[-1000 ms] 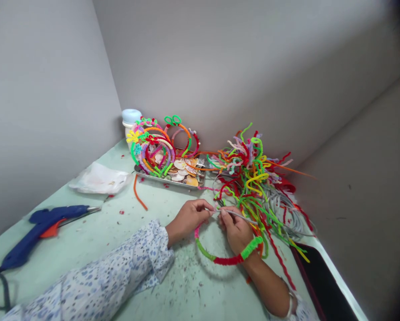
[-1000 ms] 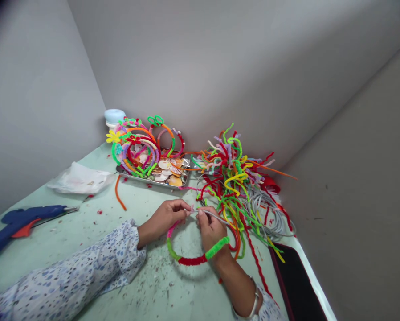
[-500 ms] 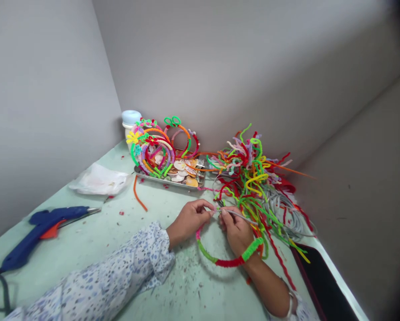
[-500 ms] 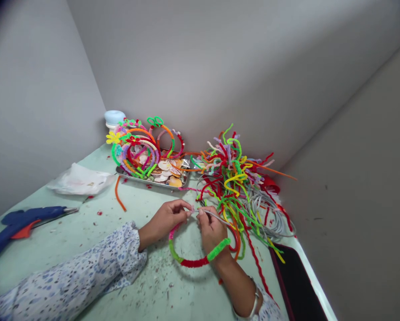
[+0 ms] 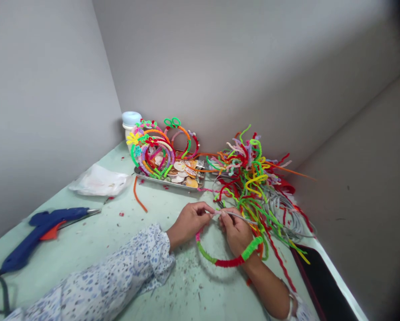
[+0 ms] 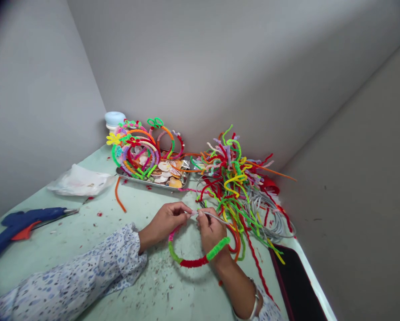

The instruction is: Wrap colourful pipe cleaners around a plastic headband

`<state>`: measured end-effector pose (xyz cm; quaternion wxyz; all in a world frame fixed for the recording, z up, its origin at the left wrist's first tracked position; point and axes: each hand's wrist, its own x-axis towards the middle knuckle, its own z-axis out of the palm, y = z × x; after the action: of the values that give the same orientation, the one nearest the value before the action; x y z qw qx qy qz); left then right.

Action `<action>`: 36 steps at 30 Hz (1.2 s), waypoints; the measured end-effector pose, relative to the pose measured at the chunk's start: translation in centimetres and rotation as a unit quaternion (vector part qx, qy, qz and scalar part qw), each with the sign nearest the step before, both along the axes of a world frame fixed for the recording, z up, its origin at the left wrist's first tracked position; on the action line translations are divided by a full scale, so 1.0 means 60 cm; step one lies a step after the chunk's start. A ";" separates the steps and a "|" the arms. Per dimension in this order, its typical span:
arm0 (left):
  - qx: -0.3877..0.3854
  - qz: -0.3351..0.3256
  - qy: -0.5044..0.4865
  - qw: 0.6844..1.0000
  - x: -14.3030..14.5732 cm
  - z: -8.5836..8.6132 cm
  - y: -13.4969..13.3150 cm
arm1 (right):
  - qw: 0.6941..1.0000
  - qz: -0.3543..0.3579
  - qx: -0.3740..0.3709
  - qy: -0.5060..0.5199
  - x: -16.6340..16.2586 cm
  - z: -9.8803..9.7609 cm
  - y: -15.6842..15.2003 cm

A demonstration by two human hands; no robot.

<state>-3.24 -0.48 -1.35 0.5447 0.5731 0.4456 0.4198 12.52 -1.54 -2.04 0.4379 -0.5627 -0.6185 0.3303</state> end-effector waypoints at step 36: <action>0.052 0.011 0.006 0.999 -0.005 0.027 -0.012 | 0.999 -0.024 0.023 -0.018 -0.005 0.015 -0.010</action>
<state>-3.54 -1.18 0.27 0.5069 0.5983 0.4324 0.4451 12.23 -2.13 -1.15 0.4471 -0.5733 -0.6200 0.2950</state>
